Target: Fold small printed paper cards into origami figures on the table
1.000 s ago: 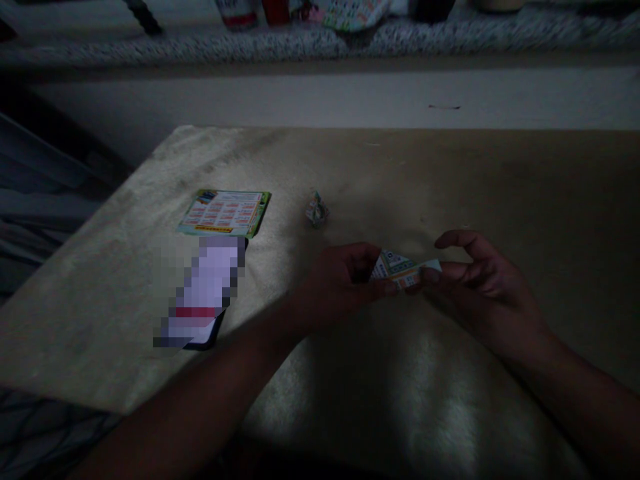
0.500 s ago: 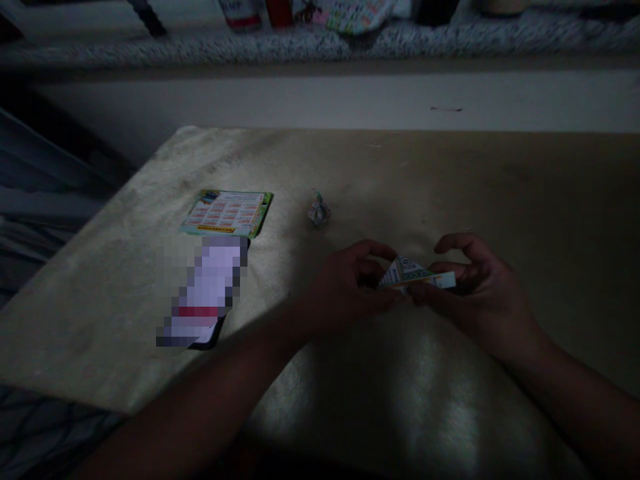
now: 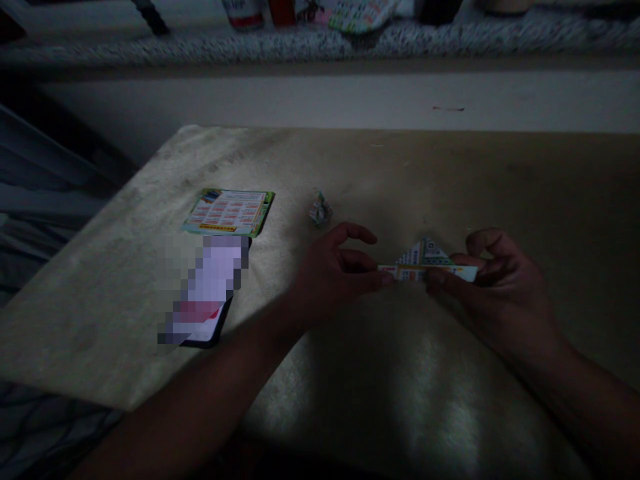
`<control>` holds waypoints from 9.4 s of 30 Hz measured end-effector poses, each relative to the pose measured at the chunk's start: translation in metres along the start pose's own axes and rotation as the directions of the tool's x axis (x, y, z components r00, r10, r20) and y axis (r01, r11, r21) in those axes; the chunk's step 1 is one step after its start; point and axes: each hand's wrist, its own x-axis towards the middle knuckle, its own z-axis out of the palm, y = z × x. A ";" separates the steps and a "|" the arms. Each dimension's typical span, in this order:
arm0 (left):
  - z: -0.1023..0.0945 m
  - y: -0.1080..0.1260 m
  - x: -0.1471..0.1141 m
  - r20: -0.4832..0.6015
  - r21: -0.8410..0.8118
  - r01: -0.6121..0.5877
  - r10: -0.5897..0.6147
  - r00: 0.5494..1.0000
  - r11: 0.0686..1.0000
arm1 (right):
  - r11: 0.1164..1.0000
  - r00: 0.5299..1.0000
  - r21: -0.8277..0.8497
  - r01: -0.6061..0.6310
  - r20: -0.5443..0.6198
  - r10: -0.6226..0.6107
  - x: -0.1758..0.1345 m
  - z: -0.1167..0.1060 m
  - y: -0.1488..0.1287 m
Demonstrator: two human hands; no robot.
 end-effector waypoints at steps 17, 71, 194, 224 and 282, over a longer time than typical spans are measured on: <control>0.014 -0.009 -0.006 -0.232 0.149 -0.137 0.169 0.958 0.979 | 0.970 0.965 -0.167 0.177 -0.166 -0.204 -0.003 0.006 -0.001; 0.002 0.003 -0.016 0.419 0.432 -0.419 0.234 0.877 0.798 | 0.996 0.989 0.083 -0.033 0.144 0.021 -0.003 0.002 0.000; 0.012 -0.015 -0.014 0.167 0.217 -0.123 0.088 0.982 0.968 | 0.916 0.922 -0.399 0.050 0.371 0.111 -0.011 0.002 -0.009; 0.013 -0.018 -0.010 0.362 0.205 -0.142 0.060 0.930 0.968 | 0.956 0.895 -0.288 -0.054 0.410 0.175 -0.007 -0.001 -0.012; 0.015 -0.021 -0.007 0.343 -0.043 -0.183 0.187 0.921 0.982 | 0.968 0.936 -0.252 0.004 0.343 0.085 -0.007 0.005 -0.004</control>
